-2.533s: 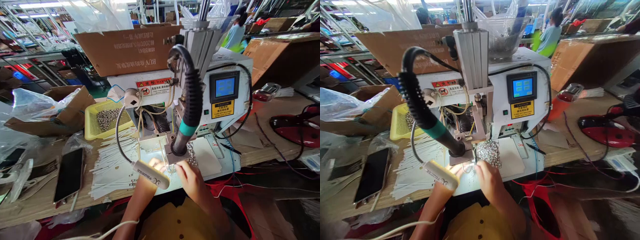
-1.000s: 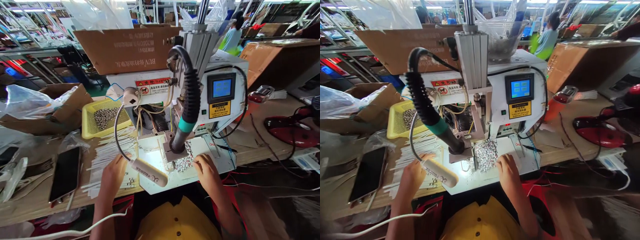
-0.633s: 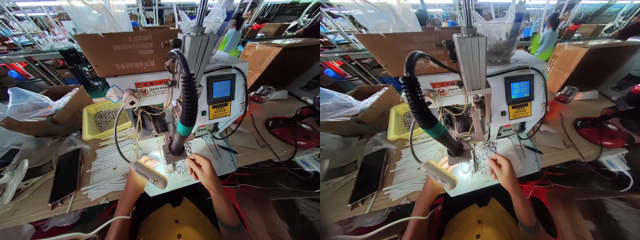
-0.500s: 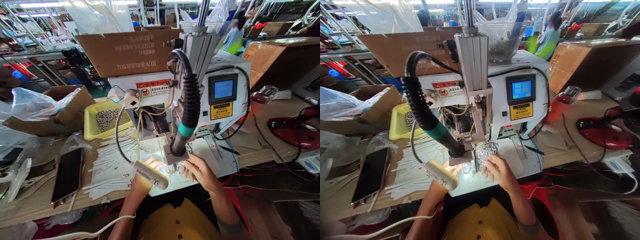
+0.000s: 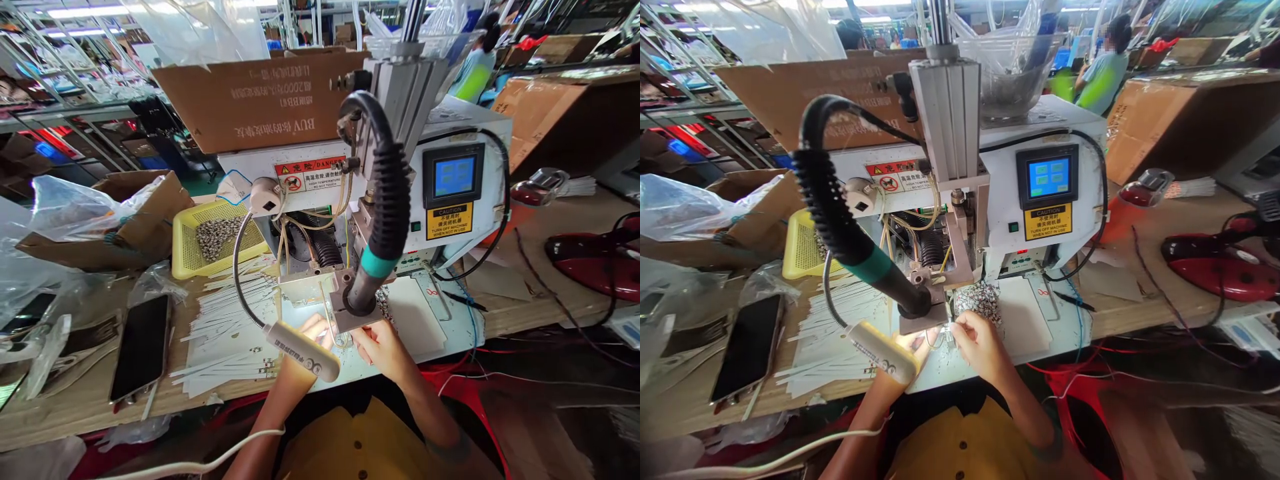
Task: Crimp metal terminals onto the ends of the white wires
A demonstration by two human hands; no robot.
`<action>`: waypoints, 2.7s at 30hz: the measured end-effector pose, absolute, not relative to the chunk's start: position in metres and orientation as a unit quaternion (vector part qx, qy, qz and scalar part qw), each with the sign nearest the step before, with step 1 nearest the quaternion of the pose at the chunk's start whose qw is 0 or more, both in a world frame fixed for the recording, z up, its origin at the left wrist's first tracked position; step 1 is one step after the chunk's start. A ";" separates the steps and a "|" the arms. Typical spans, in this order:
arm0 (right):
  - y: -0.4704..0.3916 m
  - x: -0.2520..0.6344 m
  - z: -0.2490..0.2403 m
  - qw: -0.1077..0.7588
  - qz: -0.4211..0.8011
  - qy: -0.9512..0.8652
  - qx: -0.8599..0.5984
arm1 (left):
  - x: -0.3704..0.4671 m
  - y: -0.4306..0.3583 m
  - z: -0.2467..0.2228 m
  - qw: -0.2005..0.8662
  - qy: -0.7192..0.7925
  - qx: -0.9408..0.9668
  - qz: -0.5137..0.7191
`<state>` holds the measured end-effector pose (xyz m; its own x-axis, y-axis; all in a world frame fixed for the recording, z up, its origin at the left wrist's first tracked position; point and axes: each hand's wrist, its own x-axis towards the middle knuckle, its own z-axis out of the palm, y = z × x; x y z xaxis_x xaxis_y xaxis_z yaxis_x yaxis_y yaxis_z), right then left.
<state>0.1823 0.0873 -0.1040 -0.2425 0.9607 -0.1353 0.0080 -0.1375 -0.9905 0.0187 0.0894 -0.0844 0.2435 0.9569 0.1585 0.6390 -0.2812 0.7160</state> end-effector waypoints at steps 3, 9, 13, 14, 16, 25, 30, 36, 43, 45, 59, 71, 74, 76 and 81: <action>0.087 0.183 -0.106 0.406 0.580 -0.526 -0.471 | 0.018 0.090 -0.086 0.269 0.541 0.741 0.295; 0.086 0.183 -0.108 0.407 0.552 -0.546 -0.482 | 0.017 0.090 -0.089 0.274 0.523 0.741 0.321; 0.086 0.184 -0.106 0.400 0.540 -0.557 -0.488 | 0.017 0.090 -0.085 0.295 0.512 0.739 0.323; 0.086 0.184 -0.105 0.398 0.537 -0.559 -0.490 | 0.017 0.090 -0.083 0.302 0.514 0.736 0.321; 0.086 0.184 -0.103 0.395 0.534 -0.564 -0.491 | 0.018 0.089 -0.079 0.314 0.520 0.727 0.321; 0.087 0.185 -0.104 0.383 0.531 -0.569 -0.498 | 0.020 0.088 -0.080 0.312 0.533 0.714 0.330; 0.084 0.184 -0.098 0.387 0.485 -0.598 -0.507 | 0.020 0.088 -0.080 0.294 0.542 0.727 0.303; 0.076 0.181 -0.093 0.414 0.421 -0.619 -0.518 | 0.017 0.085 -0.081 0.267 0.518 0.750 0.312; 0.084 0.181 -0.105 0.397 0.478 -0.590 -0.516 | 0.021 0.084 -0.076 0.248 0.569 0.737 0.270; 0.086 0.182 -0.105 0.389 0.488 -0.588 -0.515 | 0.022 0.084 -0.073 0.267 0.577 0.730 0.250; 0.086 0.183 -0.104 0.386 0.529 -0.565 -0.502 | 0.023 0.089 -0.075 0.301 0.532 0.721 0.326; 0.089 0.184 -0.105 0.389 0.523 -0.569 -0.502 | 0.023 0.088 -0.077 0.279 0.539 0.726 0.324; 0.087 0.181 -0.101 0.388 0.493 -0.591 -0.507 | 0.025 0.090 -0.077 0.262 0.528 0.744 0.316; 0.078 0.178 -0.095 0.392 0.424 -0.625 -0.525 | 0.021 0.088 -0.076 0.230 0.503 0.777 0.301; 0.041 0.193 -0.084 0.285 0.189 -0.766 -0.545 | -0.040 0.068 -0.075 0.023 0.519 0.793 0.317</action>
<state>0.1927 0.0409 -0.0845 -0.2442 0.9418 0.2312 0.7267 0.3356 -0.5994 -0.0404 0.0676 -0.0754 0.2594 0.8381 0.4798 0.8091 -0.4599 0.3659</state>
